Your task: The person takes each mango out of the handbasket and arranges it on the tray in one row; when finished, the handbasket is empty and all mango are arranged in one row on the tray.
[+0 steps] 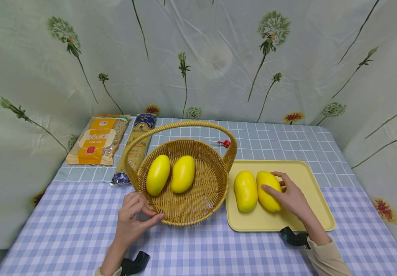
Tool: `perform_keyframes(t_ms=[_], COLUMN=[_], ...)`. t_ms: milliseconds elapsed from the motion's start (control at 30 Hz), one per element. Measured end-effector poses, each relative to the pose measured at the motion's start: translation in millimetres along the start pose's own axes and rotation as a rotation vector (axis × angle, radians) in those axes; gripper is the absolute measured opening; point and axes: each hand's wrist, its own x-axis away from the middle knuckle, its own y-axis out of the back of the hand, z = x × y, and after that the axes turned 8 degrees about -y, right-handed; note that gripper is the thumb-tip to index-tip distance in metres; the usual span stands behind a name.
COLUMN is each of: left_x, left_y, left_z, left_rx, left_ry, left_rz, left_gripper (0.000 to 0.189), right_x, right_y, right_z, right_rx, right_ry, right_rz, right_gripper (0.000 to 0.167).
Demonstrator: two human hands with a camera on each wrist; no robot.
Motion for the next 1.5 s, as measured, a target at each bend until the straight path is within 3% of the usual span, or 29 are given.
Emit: perform_keyframes(t_ms=[433,667,867,1100,1267,1500], left_x=[1.2,0.8,0.5,0.6,0.5,-0.2], left_y=[0.7,0.3,0.1,0.5,0.6,0.7], left_z=[0.4,0.7,1.0,0.7,0.4,-0.1], left_rx=[-0.002,-0.004,-0.003,-0.007,-0.008,-0.007], left_ry=[-0.003,-0.010,-0.010,0.000,0.002,0.001], left_rz=[-0.003,-0.003,-0.002,0.005,0.006,0.008], left_gripper=[0.034,0.036,0.035,0.035,0.035,0.035], right_x=[3.6,8.7,10.6,15.5,20.6,26.2], right_y=[1,-1,-4,-10,-16,-27], right_z=[0,-1,-2,16,38,71], right_rx=[0.041,0.027,-0.028,-0.079,-0.088,-0.076], right_ry=[-0.012,0.031,0.156,0.386,0.533,0.620], right_rz=[-0.035,-0.168,-0.308,-0.432,-0.441,-0.388], right_gripper=[0.077,0.069,0.053,0.029,0.022,0.018])
